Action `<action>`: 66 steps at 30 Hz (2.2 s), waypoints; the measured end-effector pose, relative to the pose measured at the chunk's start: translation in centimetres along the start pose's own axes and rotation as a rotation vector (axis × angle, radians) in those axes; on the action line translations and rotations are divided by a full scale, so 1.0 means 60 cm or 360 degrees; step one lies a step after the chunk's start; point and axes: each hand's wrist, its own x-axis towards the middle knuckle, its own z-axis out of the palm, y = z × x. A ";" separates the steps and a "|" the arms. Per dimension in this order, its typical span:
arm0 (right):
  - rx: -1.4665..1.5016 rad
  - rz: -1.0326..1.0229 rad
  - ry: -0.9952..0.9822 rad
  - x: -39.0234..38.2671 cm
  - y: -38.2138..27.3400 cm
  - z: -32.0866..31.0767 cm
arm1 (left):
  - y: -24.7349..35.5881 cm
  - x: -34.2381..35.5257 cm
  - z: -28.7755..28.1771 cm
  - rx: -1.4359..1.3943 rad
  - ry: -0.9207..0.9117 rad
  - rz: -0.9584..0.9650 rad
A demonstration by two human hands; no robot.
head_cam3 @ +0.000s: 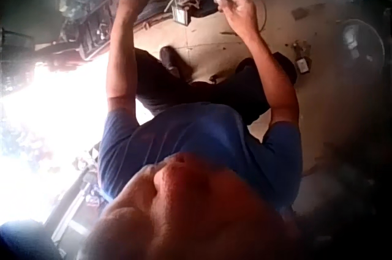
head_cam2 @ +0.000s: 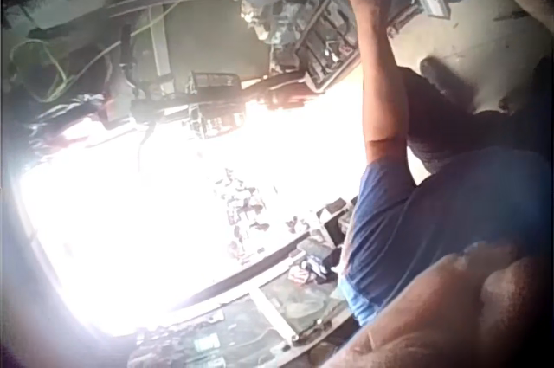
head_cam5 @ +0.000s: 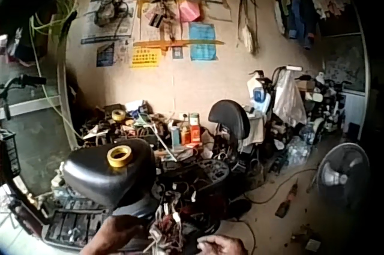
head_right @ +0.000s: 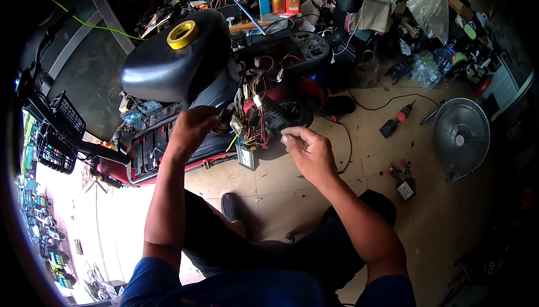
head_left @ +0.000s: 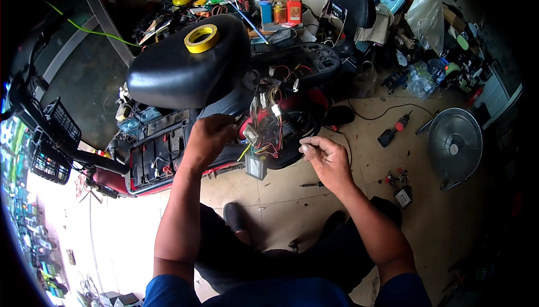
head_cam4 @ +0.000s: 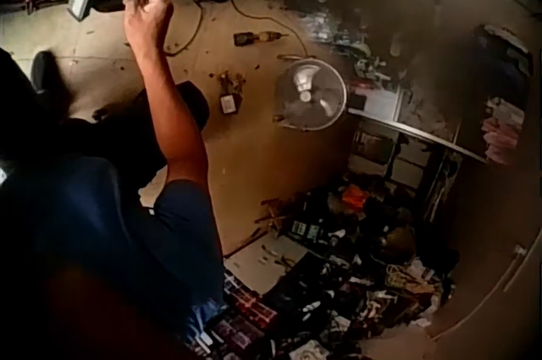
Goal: Repairing the electrical wiring of an electric scooter.
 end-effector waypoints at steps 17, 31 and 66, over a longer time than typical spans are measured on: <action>-0.0300 0.0089 -0.0219 -0.003 0.040 0.062 | -0.071 0.046 0.029 -0.0282 -0.0700 -0.0332; 0.0164 0.0396 -0.0494 -0.002 0.054 0.108 | -0.071 0.037 0.035 -0.0385 -0.0629 -0.0497; 0.0107 0.0317 -0.0294 -0.001 0.017 0.016 | -0.204 -0.136 0.198 0.0241 0.0046 0.0372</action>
